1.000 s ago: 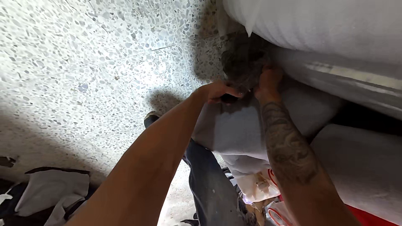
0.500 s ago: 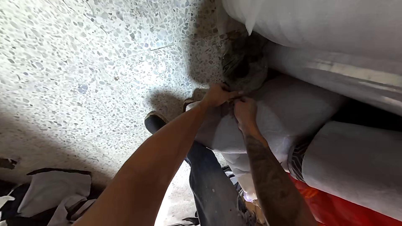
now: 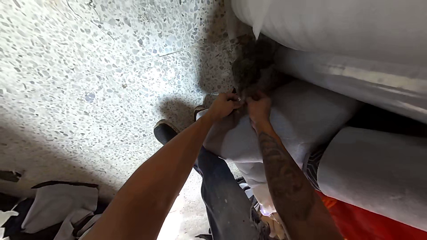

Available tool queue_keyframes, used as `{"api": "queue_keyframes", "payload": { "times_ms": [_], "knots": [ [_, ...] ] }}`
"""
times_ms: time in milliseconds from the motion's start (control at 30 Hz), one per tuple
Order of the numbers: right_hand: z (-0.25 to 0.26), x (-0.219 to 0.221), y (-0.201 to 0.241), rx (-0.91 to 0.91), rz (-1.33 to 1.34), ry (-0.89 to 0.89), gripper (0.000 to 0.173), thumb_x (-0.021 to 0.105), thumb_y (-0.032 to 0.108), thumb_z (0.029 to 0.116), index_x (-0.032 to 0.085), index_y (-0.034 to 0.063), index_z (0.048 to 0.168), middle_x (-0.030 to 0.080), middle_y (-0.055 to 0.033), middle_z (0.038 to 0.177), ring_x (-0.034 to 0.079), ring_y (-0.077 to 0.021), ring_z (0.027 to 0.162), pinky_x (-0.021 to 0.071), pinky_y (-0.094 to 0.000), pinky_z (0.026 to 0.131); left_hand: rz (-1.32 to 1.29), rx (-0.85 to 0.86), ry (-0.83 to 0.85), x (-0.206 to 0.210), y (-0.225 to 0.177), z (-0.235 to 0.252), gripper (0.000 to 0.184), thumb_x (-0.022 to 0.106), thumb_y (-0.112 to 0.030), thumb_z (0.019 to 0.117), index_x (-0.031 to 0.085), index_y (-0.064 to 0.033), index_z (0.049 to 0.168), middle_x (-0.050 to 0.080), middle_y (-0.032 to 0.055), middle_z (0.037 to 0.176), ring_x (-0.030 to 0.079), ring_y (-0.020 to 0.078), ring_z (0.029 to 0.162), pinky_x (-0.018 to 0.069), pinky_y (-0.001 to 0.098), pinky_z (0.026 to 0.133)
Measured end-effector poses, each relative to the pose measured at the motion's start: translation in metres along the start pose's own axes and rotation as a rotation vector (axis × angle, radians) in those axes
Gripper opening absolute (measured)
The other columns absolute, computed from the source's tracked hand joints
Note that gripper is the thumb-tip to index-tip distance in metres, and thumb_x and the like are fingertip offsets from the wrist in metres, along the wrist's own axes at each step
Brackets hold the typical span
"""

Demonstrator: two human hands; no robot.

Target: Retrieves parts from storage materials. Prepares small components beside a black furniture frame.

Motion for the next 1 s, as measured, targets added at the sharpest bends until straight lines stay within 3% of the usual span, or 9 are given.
{"api": "queue_keyframes", "payload": {
  "times_ms": [67, 167, 233, 333, 433, 567, 733, 867, 1000],
  "knots": [
    [-0.002, -0.007, 0.004, -0.038, -0.039, -0.097, 0.03, 0.081, 0.021, 0.0834, 0.075, 0.0142, 0.112, 0.076, -0.0035, 0.094, 0.073, -0.0184, 0.081, 0.0611, -0.0478, 0.073, 0.03, 0.017, -0.004, -0.001, 0.0, -0.003, 0.023, 0.07, -0.029, 0.0987, 0.073, -0.0085, 0.109, 0.071, 0.0062, 0.099, 0.067, 0.0158, 0.089, 0.0556, 0.0395, 0.082],
    [-0.008, -0.004, 0.004, 0.07, 0.081, -0.065, 0.033, 0.075, 0.043, 0.0928, 0.074, 0.0099, 0.09, 0.067, -0.0016, 0.073, 0.06, -0.0138, 0.062, 0.0508, -0.0369, 0.059, 0.019, 0.027, 0.015, 0.0, -0.004, -0.005, 0.022, 0.068, -0.027, 0.0994, 0.072, -0.0086, 0.11, 0.072, 0.0061, 0.099, 0.067, 0.0166, 0.088, 0.0557, 0.0405, 0.083],
    [-0.01, 0.003, 0.003, 0.151, 0.272, 0.012, 0.043, 0.059, 0.05, 0.1026, 0.07, 0.0084, 0.099, 0.059, -0.0001, 0.067, 0.051, -0.01, 0.054, 0.0448, -0.028, 0.05, 0.009, 0.039, 0.033, 0.001, -0.009, -0.008, 0.019, 0.069, -0.024, 0.0986, 0.072, -0.0076, 0.108, 0.071, 0.0065, 0.097, 0.067, 0.0165, 0.087, 0.0552, 0.0393, 0.081],
    [-0.003, 0.007, 0.009, 0.12, 0.56, 0.099, 0.03, 0.056, 0.042, 0.1058, 0.066, 0.0159, 0.116, 0.057, 0.0034, 0.072, 0.049, -0.0071, 0.053, 0.0434, -0.0229, 0.049, 0.012, 0.038, 0.058, 0.004, -0.014, -0.012, 0.02, 0.069, -0.025, 0.0986, 0.073, -0.0069, 0.106, 0.072, 0.0065, 0.097, 0.067, 0.016, 0.088, 0.0557, 0.0392, 0.083],
    [0.006, 0.002, 0.02, -0.099, 0.525, 0.154, 0.041, 0.058, 0.013, 0.1044, 0.056, 0.0104, 0.146, 0.072, -0.004, 0.124, 0.07, -0.0122, 0.099, 0.0581, -0.0297, 0.085, -0.006, 0.027, 0.04, 0.003, -0.014, -0.013, 0.016, 0.068, -0.022, 0.0986, 0.072, -0.0078, 0.105, 0.071, 0.006, 0.096, 0.066, 0.0159, 0.088, 0.0547, 0.039, 0.081],
    [-0.006, -0.022, 0.035, -0.263, -0.189, -0.257, 0.032, 0.081, 0.028, 0.0861, 0.07, 0.0073, 0.108, 0.071, -0.0111, 0.103, 0.069, -0.0245, 0.091, 0.0574, -0.0468, 0.081, -0.058, 0.035, 0.015, 0.004, -0.014, -0.009, 0.016, 0.068, -0.021, 0.0988, 0.073, -0.0093, 0.109, 0.072, 0.0048, 0.1, 0.067, 0.0143, 0.092, 0.0553, 0.0376, 0.085],
    [-0.028, -0.028, 0.051, -0.48, -0.426, -0.403, 0.03, 0.066, 0.031, 0.0951, 0.071, 0.0024, 0.089, 0.068, -0.0154, 0.096, 0.067, -0.0286, 0.086, 0.0559, -0.0471, 0.076, -0.181, 0.036, -0.058, 0.007, -0.018, -0.006, 0.016, 0.064, -0.016, 0.1, 0.072, -0.0052, 0.109, 0.071, 0.0084, 0.1, 0.069, 0.018, 0.093, 0.0575, 0.0405, 0.086],
    [-0.02, -0.013, 0.046, -0.412, -0.646, -0.285, 0.029, 0.056, 0.02, 0.098, 0.073, -0.0025, 0.105, 0.065, -0.0231, 0.123, 0.068, -0.0371, 0.106, 0.0581, -0.0519, 0.088, -0.22, -0.01, -0.139, 0.009, -0.016, 0.001, 0.016, 0.065, -0.02, 0.1, 0.073, -0.0078, 0.107, 0.072, 0.0072, 0.101, 0.069, 0.0179, 0.092, 0.0575, 0.0404, 0.082],
    [-0.01, -0.007, 0.055, -0.447, -0.679, -0.345, 0.029, 0.053, 0.015, 0.1015, 0.067, -0.0036, 0.118, 0.065, -0.0227, 0.123, 0.07, -0.0348, 0.104, 0.0599, -0.0461, 0.086, -0.172, -0.115, -0.22, 0.006, -0.007, 0.016, 0.019, 0.063, -0.019, 0.0989, 0.073, -0.0098, 0.112, 0.073, 0.0095, 0.101, 0.071, 0.0215, 0.091, 0.0596, 0.0447, 0.08]
  ]
}}
Point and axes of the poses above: each hand's wrist, its own z-axis towards the middle knuckle, its own x-axis out of the palm, y = z × x, the point moved 7 cm from there along z, towards the middle knuckle
